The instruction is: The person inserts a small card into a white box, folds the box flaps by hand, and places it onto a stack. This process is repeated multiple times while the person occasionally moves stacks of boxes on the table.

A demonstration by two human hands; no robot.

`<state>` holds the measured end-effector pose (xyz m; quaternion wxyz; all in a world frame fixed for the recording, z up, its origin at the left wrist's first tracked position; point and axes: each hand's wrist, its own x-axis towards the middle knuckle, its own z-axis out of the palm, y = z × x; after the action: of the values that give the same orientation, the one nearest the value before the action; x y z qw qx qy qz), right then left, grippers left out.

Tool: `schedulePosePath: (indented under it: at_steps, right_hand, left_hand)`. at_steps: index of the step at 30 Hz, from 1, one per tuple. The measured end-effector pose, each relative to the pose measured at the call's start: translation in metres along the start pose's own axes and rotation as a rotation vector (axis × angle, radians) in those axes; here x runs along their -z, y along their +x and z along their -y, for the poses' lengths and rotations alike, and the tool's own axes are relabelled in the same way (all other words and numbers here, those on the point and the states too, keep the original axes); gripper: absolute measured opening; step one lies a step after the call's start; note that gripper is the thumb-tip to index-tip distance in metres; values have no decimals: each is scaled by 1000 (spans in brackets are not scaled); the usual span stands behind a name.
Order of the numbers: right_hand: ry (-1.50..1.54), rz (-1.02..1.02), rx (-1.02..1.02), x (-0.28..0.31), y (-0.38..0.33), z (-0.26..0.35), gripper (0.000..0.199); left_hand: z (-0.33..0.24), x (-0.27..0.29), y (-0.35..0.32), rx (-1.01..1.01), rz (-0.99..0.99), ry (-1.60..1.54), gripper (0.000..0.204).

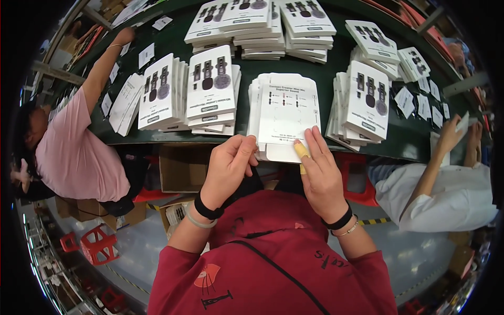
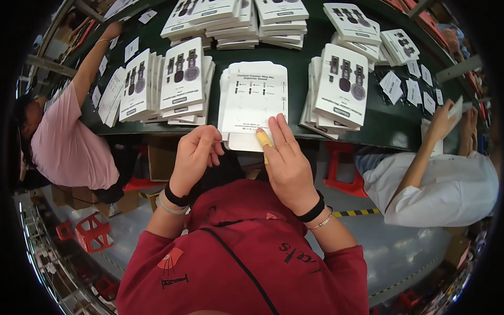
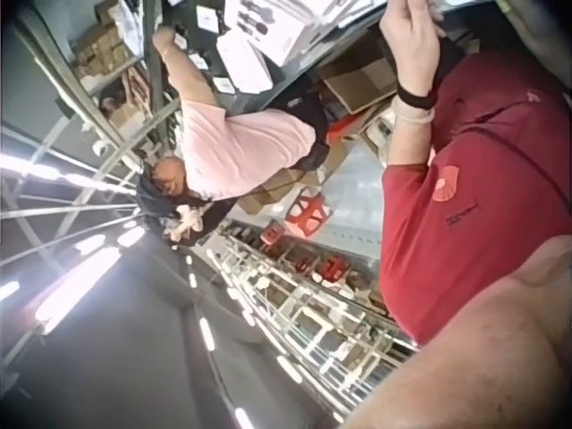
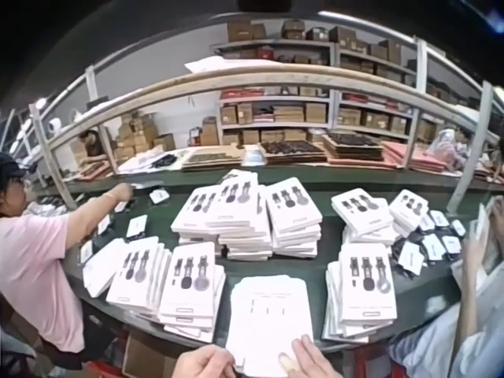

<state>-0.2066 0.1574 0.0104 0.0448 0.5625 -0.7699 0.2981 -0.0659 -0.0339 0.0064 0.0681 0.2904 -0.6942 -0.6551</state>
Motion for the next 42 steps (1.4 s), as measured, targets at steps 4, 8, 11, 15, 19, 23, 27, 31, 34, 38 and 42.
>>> schedulePosePath:
  at_steps: [4,8,11,15,19,23,27,31,34,38,42]
  right_hand:
    - [65,-90,59,1,-7,5,46]
    - [153,12,106,4,-12,11,43]
    - [159,-96,183,26,-5,14,46]
    - [-84,-202,-22,40,11,7,41]
    - [164,-195,-187,42,13,8,33]
    - [173,93,-160,59,13,0,28]
    - [404,139,-35,55,13,-1,26]
    - [441,58,57,59,18,8,24]
    - [310,188,36,73,12,13,24]
    - [271,349,-63,79,0,13,25]
    - [513,342,-155,70,-8,13,25]
  left_hand:
    - [2,-14,4,-54,25,-475,28]
    - [-15,-30,8,7,-156,-711,32]
    - [-8,-26,0,-125,-36,-477,31]
    - [0,-23,-24,-274,80,-46,30]
    - [10,-16,-35,-345,146,228,34]
    - [14,-17,-47,-27,269,-183,51]
    - [15,-16,-47,132,608,-631,78]
    - [23,-22,-48,184,706,-784,97]
    - [20,-24,-45,200,718,-781,100]
    - [8,-30,-47,205,756,-735,97]
    - [9,-31,-58,242,627,-676,88]
